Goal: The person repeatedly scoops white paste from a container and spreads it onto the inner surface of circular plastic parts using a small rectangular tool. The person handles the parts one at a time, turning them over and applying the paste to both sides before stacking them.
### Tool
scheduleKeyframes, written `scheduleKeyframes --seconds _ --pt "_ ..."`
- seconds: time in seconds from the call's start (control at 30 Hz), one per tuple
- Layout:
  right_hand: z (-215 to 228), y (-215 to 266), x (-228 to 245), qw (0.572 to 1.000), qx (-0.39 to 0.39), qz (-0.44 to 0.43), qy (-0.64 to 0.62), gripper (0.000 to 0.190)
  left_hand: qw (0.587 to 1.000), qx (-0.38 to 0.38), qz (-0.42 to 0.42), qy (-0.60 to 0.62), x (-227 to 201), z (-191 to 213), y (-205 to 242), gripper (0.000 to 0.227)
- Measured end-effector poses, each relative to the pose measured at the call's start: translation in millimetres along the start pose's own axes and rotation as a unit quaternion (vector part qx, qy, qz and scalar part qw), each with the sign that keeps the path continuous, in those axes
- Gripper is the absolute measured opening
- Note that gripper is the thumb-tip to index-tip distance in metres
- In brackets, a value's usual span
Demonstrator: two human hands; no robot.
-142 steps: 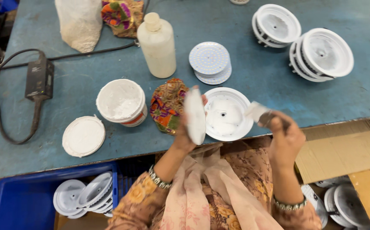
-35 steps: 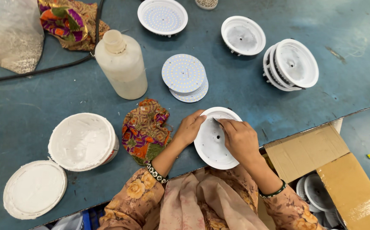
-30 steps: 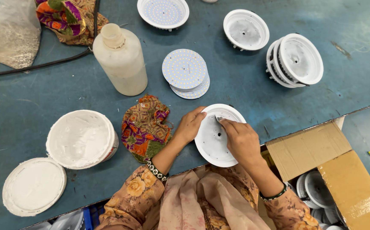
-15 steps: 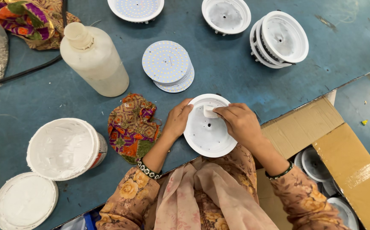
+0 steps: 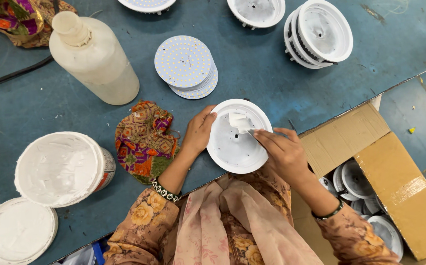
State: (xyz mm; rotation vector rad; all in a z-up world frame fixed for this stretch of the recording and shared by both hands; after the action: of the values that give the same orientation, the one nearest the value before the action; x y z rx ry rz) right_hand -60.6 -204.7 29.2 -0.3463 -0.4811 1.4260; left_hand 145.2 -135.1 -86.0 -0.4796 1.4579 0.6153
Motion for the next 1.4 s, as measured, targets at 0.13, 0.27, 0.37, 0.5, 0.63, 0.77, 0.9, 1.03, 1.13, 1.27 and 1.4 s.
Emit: scheduleKeyframes --seconds 0.13,0.27,0.37,0.5,0.63,0.77,0.9,1.03,1.13,1.27,1.4 --pt "-32 4 16 0.996 0.054 -0.025 0.060 0.038 1.000 -0.007 -0.012 0.006 -1 1 1 0.035" --pt "-43 15 34 0.991 0.080 -0.082 0.066 0.035 0.999 -0.022 -0.024 0.015 2 -1 1 0.034" --pt "-28 17 45 0.995 0.068 -0.066 0.028 0.039 0.999 -0.024 -0.017 0.021 4 -2 1 0.034" --pt "0 8 32 0.997 0.025 -0.069 -0.007 0.035 1.000 -0.021 -0.023 0.002 4 1 0 0.034" --pt "-3 -18 -10 0.991 0.053 -0.115 -0.032 0.028 1.000 -0.014 -0.014 -0.001 5 0 0 0.035" --pt "-11 -29 -20 0.989 0.104 -0.099 -0.020 0.030 1.000 -0.014 -0.017 0.001 2 1 0 0.035" --pt "-12 -21 -24 0.988 0.112 -0.108 -0.027 0.027 1.000 -0.019 -0.017 0.003 2 1 1 0.034" --pt "-11 -6 -14 0.990 0.086 -0.105 -0.040 0.021 0.999 -0.033 -0.016 -0.004 -1 2 3 0.034" --pt "-11 8 9 0.994 0.073 -0.084 -0.018 0.028 0.999 -0.035 -0.015 -0.006 -3 1 4 0.035" --pt "-3 10 21 0.997 0.050 -0.058 -0.003 0.032 0.999 -0.033 -0.011 -0.010 -3 2 3 0.035" --pt "-7 -13 -8 0.997 0.046 -0.065 -0.001 0.024 1.000 -0.023 0.002 -0.008 1 1 1 0.035"
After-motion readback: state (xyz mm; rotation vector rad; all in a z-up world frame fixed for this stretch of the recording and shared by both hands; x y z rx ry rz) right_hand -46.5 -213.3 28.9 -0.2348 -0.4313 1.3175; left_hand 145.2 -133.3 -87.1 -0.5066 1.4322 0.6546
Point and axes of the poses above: each hand's wrist, its own y-axis away from the middle knuckle, its own z-axis out of the back of the hand, x = y × z, the point moved 7 cm from there along -y, towards the middle knuckle, and after that the axes turned 2 degrees about -x, right-handed, at the moved point
